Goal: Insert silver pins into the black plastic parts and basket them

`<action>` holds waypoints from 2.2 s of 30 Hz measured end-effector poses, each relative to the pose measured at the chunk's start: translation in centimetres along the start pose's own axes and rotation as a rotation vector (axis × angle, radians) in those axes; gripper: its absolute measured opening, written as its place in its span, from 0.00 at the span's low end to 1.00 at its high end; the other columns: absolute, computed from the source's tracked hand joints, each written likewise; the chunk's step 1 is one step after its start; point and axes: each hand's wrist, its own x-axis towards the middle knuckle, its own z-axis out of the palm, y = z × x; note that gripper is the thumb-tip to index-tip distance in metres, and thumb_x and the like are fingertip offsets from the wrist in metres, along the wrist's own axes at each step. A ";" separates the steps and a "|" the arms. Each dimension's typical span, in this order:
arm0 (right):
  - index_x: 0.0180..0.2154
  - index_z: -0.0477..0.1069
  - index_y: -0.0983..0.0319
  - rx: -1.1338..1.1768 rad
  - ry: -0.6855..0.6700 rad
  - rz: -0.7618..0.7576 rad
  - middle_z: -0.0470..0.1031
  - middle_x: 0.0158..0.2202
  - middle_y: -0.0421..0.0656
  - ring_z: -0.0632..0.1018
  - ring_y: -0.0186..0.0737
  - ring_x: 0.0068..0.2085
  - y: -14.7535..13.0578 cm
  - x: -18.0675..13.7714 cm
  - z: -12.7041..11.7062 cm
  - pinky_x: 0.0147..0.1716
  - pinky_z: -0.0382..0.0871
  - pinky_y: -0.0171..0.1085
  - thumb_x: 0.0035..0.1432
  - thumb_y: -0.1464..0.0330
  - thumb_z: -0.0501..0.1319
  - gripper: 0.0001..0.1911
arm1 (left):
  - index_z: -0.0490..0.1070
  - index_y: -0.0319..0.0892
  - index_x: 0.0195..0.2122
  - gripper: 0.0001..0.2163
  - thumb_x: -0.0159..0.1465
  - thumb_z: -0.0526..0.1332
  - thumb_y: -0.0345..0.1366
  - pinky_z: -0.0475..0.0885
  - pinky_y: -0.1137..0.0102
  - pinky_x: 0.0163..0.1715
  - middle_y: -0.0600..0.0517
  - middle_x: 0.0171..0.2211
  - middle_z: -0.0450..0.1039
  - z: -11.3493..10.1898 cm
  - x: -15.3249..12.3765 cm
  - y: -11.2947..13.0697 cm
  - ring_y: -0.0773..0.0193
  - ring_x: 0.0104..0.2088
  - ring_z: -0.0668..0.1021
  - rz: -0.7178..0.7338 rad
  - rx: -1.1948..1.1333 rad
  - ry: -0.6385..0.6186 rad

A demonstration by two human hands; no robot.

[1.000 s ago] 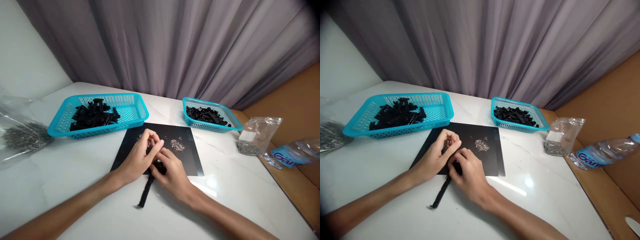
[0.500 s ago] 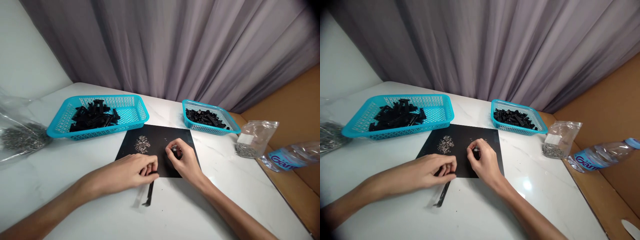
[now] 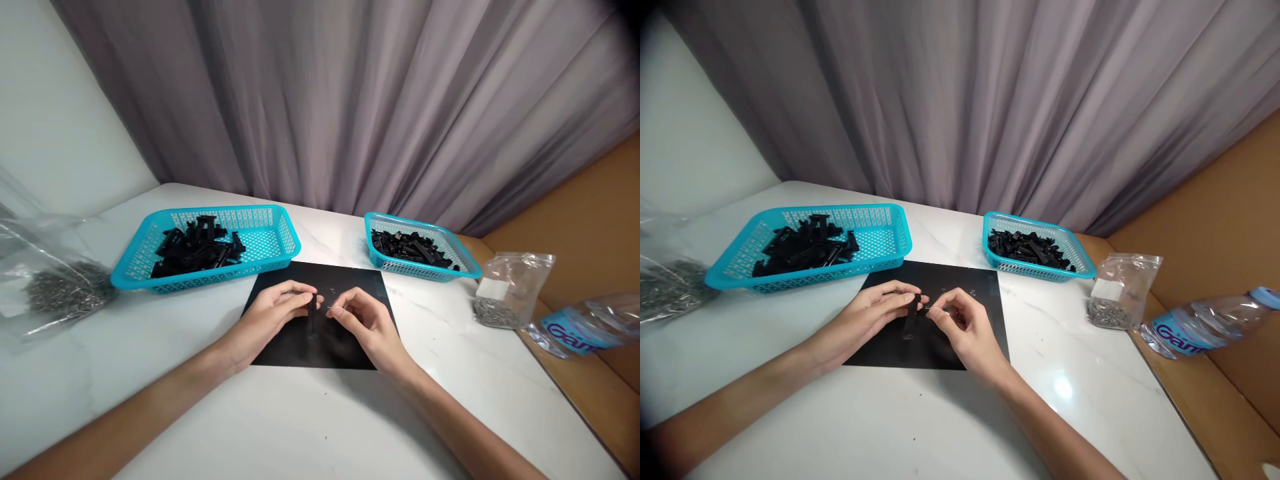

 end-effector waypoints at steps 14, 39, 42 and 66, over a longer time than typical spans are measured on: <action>0.39 0.72 0.60 -0.120 0.078 -0.042 0.75 0.34 0.41 0.75 0.38 0.35 0.1 -0.9 1.6 0.34 0.66 0.36 0.68 0.59 0.61 0.10 | 0.77 0.46 0.55 0.20 0.65 0.67 0.50 0.66 0.52 0.65 0.46 0.54 0.78 0.6 -0.1 -2.2 0.47 0.61 0.74 0.005 0.024 -0.050; 0.35 0.73 0.60 -0.399 0.168 -0.152 0.77 0.34 0.41 0.71 0.35 0.30 -0.7 0.3 -0.7 0.30 0.67 0.35 0.65 0.67 0.61 0.05 | 0.65 0.49 0.65 0.33 0.59 0.74 0.39 0.65 0.53 0.68 0.45 0.68 0.65 0.2 -0.2 -1.8 0.45 0.69 0.66 0.013 0.011 -0.301; 0.36 0.72 0.59 -0.489 0.174 -0.234 0.78 0.35 0.41 0.73 0.35 0.31 -1.3 0.0 -0.7 0.31 0.69 0.36 0.65 0.69 0.61 0.03 | 0.69 0.48 0.57 0.31 0.53 0.78 0.33 0.71 0.53 0.64 0.44 0.67 0.66 0.1 0.3 -1.9 0.44 0.64 0.73 0.065 -0.015 -0.319; 0.40 0.73 0.60 -0.961 0.326 -0.711 0.82 0.38 0.43 0.73 0.40 0.35 -2.3 -1.0 0.5 0.34 0.72 0.40 0.67 0.76 0.60 0.07 | 0.70 0.49 0.59 0.35 0.50 0.79 0.31 0.71 0.56 0.65 0.48 0.62 0.73 -0.2 0.0 -1.5 0.51 0.62 0.75 0.412 0.304 -0.265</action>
